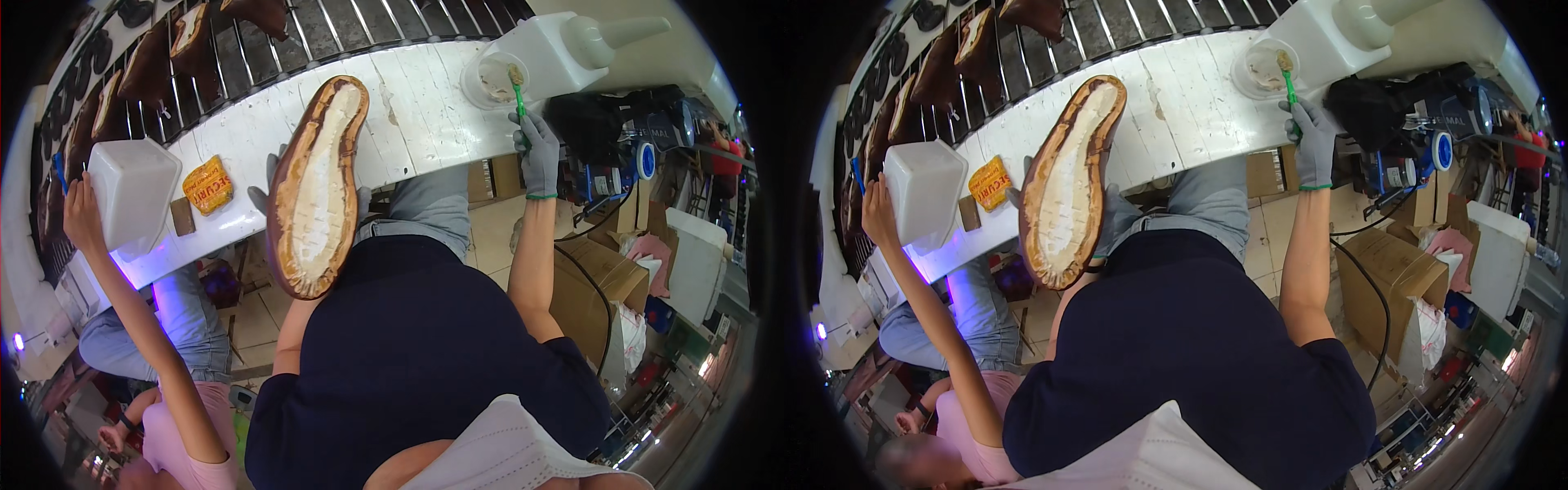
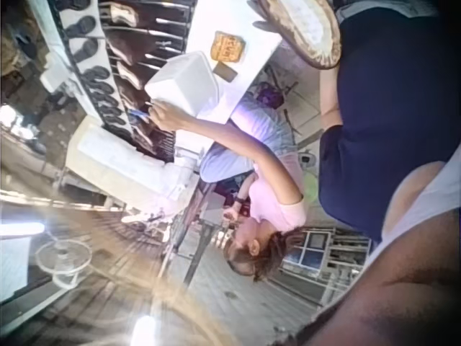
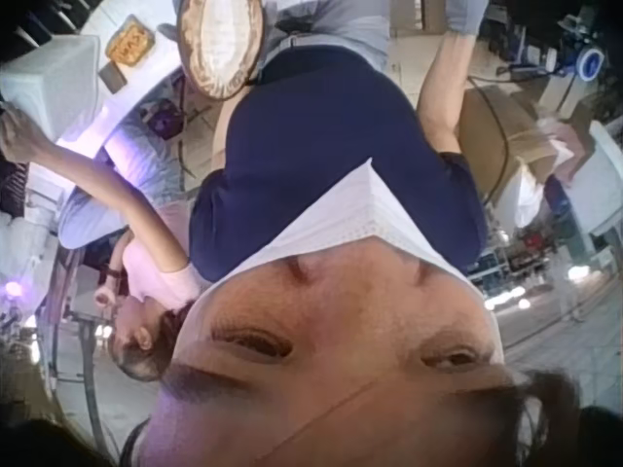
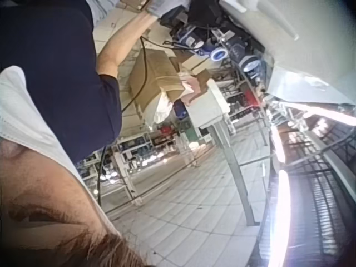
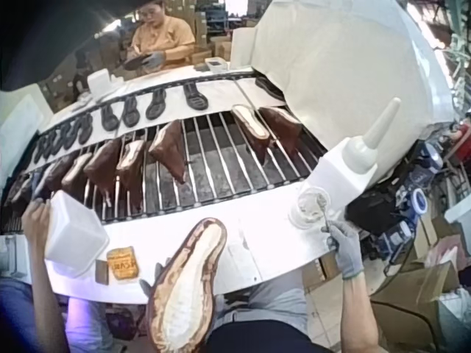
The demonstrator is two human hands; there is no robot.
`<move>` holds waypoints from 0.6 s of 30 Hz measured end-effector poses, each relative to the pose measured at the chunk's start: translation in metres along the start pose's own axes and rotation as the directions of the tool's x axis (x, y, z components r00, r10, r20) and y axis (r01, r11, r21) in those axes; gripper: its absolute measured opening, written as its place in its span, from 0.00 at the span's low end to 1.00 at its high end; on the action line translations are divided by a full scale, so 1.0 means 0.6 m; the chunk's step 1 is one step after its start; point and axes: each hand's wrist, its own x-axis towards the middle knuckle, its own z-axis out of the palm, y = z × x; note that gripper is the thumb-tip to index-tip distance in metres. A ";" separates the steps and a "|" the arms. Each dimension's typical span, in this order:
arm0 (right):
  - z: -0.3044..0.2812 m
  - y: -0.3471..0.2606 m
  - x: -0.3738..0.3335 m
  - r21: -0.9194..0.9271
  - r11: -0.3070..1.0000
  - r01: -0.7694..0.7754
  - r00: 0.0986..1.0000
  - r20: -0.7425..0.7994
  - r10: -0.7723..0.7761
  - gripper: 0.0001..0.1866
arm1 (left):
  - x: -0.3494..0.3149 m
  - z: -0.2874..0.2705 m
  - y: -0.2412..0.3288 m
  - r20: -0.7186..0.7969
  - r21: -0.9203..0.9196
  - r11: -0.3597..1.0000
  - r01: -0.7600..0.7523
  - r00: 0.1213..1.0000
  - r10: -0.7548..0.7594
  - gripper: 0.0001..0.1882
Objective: The person applies a white adhesive to the sole of a brown shoe using a green brush. They repeatedly dip the brush into a container and spread the glue across the sole, then place the shoe back on a conveyor belt. Another worker is visible nearby performing a similar task.
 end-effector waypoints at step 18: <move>0.189 -0.176 -0.114 -0.151 0.957 0.248 0.875 0.458 -0.155 0.11 | -0.090 -0.344 0.706 -0.190 -0.982 0.088 -0.169 0.830 -0.525 0.26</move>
